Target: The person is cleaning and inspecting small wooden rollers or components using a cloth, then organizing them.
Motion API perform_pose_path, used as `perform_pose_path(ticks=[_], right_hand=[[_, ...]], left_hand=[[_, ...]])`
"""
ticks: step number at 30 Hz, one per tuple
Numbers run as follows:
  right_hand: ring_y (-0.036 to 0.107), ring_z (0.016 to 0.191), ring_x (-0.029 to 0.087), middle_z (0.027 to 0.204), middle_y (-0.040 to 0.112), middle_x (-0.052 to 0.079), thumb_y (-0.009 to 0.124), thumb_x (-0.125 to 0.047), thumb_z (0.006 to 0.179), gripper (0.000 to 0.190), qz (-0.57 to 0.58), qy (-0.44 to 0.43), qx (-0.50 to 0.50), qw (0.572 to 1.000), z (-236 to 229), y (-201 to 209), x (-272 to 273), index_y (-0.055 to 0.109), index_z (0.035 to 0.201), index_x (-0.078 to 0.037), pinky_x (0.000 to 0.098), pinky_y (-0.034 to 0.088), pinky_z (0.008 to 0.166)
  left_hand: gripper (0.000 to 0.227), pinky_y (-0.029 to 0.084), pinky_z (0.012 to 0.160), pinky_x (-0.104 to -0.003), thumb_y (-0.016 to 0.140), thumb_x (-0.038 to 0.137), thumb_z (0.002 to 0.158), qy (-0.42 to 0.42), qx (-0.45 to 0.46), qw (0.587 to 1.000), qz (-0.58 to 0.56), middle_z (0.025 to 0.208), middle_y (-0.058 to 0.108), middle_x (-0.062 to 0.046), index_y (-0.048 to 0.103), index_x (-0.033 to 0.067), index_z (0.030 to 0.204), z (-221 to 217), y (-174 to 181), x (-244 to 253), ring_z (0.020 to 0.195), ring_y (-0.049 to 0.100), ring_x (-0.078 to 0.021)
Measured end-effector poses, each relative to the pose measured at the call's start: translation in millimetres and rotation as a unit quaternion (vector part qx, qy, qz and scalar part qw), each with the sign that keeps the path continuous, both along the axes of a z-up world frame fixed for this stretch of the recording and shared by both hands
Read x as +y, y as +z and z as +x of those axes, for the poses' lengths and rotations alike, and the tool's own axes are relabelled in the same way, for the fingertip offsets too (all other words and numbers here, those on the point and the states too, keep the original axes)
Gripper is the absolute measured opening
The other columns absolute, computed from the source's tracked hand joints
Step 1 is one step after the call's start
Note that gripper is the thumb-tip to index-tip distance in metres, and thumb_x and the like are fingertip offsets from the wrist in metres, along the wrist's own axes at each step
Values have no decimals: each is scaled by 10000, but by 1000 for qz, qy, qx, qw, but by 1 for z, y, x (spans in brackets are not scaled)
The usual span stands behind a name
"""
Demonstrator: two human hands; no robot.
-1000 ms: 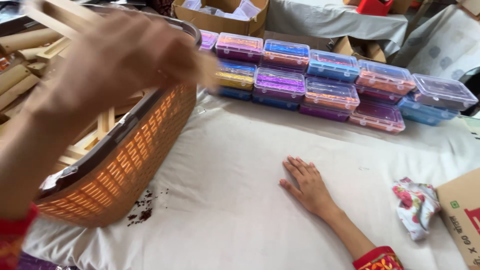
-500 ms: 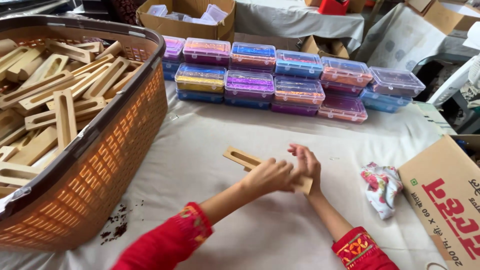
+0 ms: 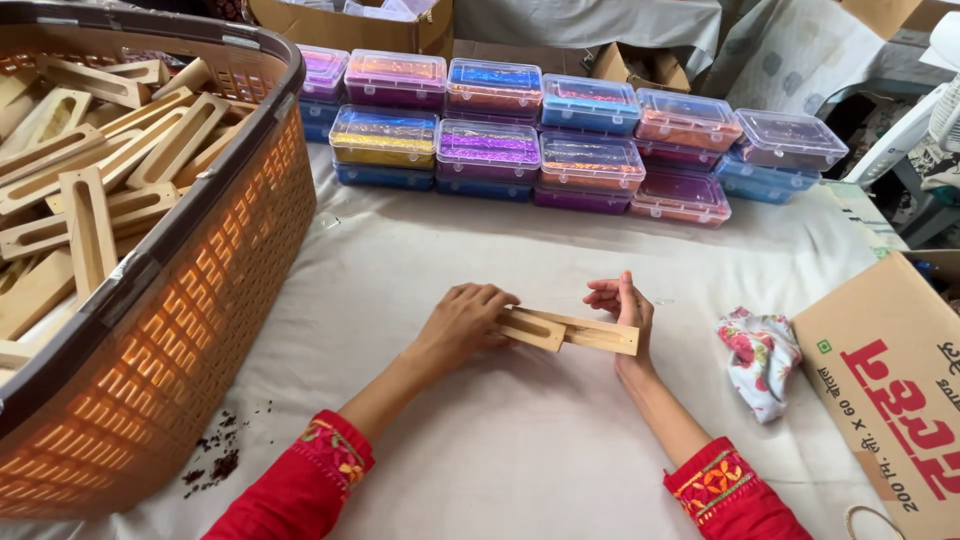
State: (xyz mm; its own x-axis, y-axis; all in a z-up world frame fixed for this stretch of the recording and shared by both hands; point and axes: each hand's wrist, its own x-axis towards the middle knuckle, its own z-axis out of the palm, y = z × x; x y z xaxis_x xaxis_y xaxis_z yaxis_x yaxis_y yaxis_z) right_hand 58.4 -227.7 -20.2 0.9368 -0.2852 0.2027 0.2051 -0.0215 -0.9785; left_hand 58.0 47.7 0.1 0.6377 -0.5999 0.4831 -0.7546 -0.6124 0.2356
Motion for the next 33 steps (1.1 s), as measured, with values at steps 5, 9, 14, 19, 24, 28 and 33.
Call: perform_pose_path(ticks=[5,9,14,19,24,28,33], right_hand=[[664,796,158,838,708,85,442,-525,1069,623,3,9,0,1000,13,-16,-15,723,922,12,303,533,783],[680,811,169,850,709,97,457,-549,1055,624,32,83,31,996,13,-10,-30,722,964,9,314,551,796],[681,894,173,917,718,109,424,-600,1039,674,37,169,37,984,10,-1,-44,716,1041,8,308,554,864],[667,1000,139,1021,734,54,668,-457,916,463,-172,265,26,948,-9,22,-21,724,1165,-71,292,534,962],[646,937,165,1088,698,9,843,-409,730,481,-388,202,23,899,-27,41,7,770,1135,-159,312,544,910],[656,972,150,1171,683,-36,826,-403,742,455,-431,183,40,882,-27,40,10,781,1142,-192,323,561,921],[647,1053,162,1193,698,-17,808,-399,783,430,-489,133,-20,862,-28,40,12,778,1157,-189,354,547,935]], left_hand=[[451,433,1021,-421,797,410,811,29,23,999,-26,1120,693,-11,680,157,1165,-8,1,19,1055,656,-219],[264,440,985,-400,750,401,866,52,-21,996,-72,995,719,32,738,167,987,-6,-2,20,952,682,-187],[234,437,943,-377,705,401,914,69,-36,991,-108,936,727,47,754,174,944,-4,-2,20,907,680,-180],[240,381,980,-385,689,394,943,142,-28,984,-107,956,726,42,756,167,983,-4,-1,21,913,663,-169],[207,291,1064,-455,694,356,931,173,-30,977,-121,1113,690,32,759,173,1004,-2,-5,21,1106,608,-174],[190,215,1162,-525,719,348,917,161,17,978,-128,1180,660,43,761,180,994,2,-11,20,1180,585,-171],[172,231,1160,-572,750,306,885,144,42,981,-121,1214,653,15,764,164,981,2,-10,20,1199,586,-202]])
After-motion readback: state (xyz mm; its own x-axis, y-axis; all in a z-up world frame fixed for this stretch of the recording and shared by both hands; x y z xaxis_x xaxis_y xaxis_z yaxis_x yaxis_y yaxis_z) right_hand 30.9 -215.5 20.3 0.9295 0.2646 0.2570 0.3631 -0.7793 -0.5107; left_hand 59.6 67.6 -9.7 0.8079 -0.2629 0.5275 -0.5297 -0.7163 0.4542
